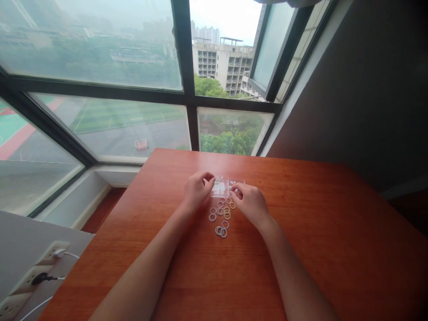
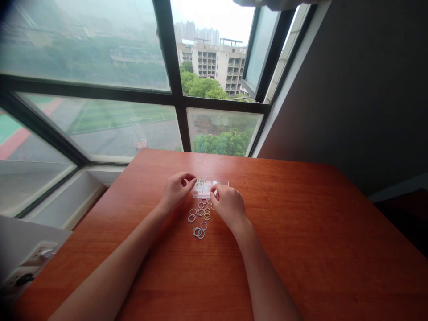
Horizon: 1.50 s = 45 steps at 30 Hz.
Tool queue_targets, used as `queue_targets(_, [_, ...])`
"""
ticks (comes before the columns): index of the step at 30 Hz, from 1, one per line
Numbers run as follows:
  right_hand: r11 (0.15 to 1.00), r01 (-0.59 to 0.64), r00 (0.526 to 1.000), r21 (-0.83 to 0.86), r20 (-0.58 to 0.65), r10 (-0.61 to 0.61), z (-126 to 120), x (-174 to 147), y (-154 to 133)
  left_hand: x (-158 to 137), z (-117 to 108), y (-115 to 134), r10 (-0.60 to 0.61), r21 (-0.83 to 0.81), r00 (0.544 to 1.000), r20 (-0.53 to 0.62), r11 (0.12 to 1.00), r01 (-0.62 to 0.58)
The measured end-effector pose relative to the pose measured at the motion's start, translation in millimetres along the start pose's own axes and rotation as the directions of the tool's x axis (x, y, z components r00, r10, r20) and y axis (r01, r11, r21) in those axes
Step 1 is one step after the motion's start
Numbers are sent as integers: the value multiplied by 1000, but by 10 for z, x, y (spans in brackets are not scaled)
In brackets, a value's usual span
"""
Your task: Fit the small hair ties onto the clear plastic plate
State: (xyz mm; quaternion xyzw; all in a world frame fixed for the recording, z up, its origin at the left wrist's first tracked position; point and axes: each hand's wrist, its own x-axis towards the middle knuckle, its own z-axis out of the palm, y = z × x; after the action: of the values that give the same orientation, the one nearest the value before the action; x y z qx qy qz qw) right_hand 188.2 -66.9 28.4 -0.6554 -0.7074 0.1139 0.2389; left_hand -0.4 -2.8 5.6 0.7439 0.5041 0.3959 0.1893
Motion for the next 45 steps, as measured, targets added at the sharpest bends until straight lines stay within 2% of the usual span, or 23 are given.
queue_targets(4, [999,20,999,50,49,-22,-15,-7,-18,-8,8,-39,-20,39,1000,18,999,19])
queue_targets(9, [983,103,976,154,176,-130,-7,-46,-35,-1,-46,-73,-22,35,1000,18,999,21])
queue_targets(12, [962,138,925,235,318,-210,-10,-98,-67,1,-63,-65,-20,25,1000,23,1000,19])
queue_targets(17, [927,181,799,328,501,-333,-40,-172,-144,-1,-73,-25,-17,23,999,48,1000,16])
queue_targets(21, [937,201,771,286,544,-331,-32,-187,-169,1,-82,-5,-18,24,999,47,1000,17])
queue_targets(28, [941,238,788,241,519,-332,-29,-186,-175,-1,-74,-4,-6,16,998,55,1000,5])
queue_targets(33, [944,218,853,246,422,-307,2,-170,-156,-5,-64,2,-7,-7,997,73,1000,7])
queue_targets(38, [961,143,929,237,304,-213,59,-111,-94,-12,-63,15,6,-21,997,81,1000,-4])
queue_targets(45, [970,126,966,209,195,-167,89,-42,-20,-12,-55,48,35,-55,994,108,998,-29])
